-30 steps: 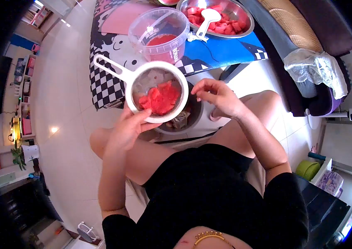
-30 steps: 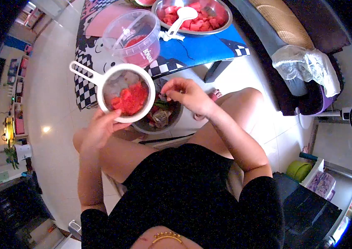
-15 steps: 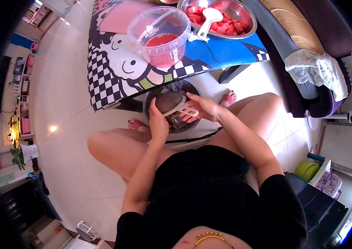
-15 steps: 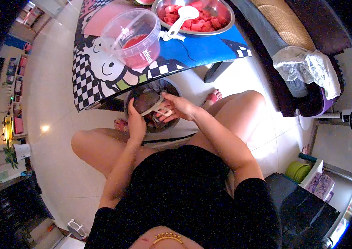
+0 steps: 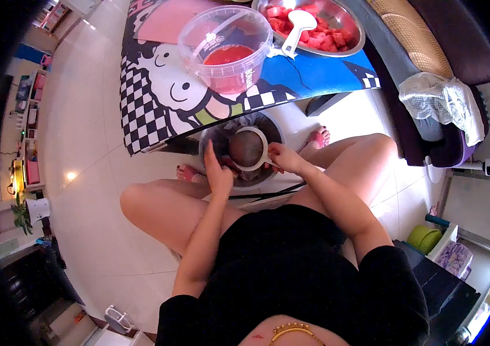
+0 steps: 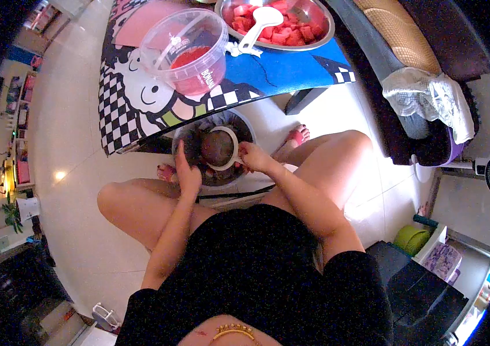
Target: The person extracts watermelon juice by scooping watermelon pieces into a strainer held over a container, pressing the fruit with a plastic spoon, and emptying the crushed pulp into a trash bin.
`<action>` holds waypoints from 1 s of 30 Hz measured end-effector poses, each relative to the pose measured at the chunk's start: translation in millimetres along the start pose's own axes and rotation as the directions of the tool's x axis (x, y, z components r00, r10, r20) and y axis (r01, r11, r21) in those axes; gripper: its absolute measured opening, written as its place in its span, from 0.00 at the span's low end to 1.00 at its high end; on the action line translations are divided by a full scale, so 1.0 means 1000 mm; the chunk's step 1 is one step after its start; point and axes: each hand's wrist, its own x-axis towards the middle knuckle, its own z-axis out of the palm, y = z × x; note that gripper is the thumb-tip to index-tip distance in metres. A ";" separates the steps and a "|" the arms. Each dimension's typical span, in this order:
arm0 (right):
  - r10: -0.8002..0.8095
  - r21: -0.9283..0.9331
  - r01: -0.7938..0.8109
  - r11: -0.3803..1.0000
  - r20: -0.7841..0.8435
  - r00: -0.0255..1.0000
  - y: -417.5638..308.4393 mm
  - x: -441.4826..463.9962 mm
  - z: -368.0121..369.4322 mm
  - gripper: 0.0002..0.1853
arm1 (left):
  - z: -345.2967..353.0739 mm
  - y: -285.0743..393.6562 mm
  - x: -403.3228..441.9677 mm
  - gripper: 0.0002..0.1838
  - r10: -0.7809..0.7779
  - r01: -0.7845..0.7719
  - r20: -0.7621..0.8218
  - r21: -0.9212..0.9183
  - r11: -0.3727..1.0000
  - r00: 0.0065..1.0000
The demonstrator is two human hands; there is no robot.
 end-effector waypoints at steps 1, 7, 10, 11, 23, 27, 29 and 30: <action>-0.027 -0.039 0.025 0.999 -0.031 0.999 0.000 -0.001 0.000 0.11 | 0.000 -0.004 0.002 0.44 0.006 -0.006 -0.042 -0.010 1.000 0.999; -0.061 -0.003 0.061 0.998 -0.016 0.998 -0.006 -0.006 -0.004 0.10 | 0.008 -0.004 0.002 0.46 -0.053 0.086 0.246 -0.125 0.988 0.968; -0.053 0.106 0.051 0.993 0.016 0.998 -0.008 -0.008 -0.004 0.11 | 0.009 -0.005 0.001 0.47 -0.057 0.064 0.156 -0.043 0.997 0.986; -0.048 0.100 0.047 0.994 0.007 0.999 -0.008 -0.008 -0.004 0.10 | 0.012 -0.003 0.000 0.47 -0.066 0.068 0.063 -0.027 0.997 0.996; -0.023 0.118 0.022 0.993 0.003 1.000 -0.012 -0.009 -0.007 0.09 | 0.004 0.014 -0.003 0.50 0.016 -0.003 0.110 -0.116 0.993 0.994; -0.011 0.112 0.012 0.994 -0.010 1.000 -0.019 -0.017 -0.009 0.09 | 0.001 0.033 -0.010 0.49 0.096 -0.096 0.006 -0.007 0.995 0.995; -0.002 0.112 0.004 0.994 -0.022 1.000 -0.020 -0.020 -0.008 0.08 | 0.003 0.035 -0.014 0.49 0.131 -0.131 -0.007 0.021 0.991 0.991; 0.006 0.110 -0.003 0.994 -0.029 1.000 -0.021 -0.020 -0.007 0.08 | 0.009 0.029 -0.015 0.49 0.158 -0.158 0.027 0.015 0.987 0.987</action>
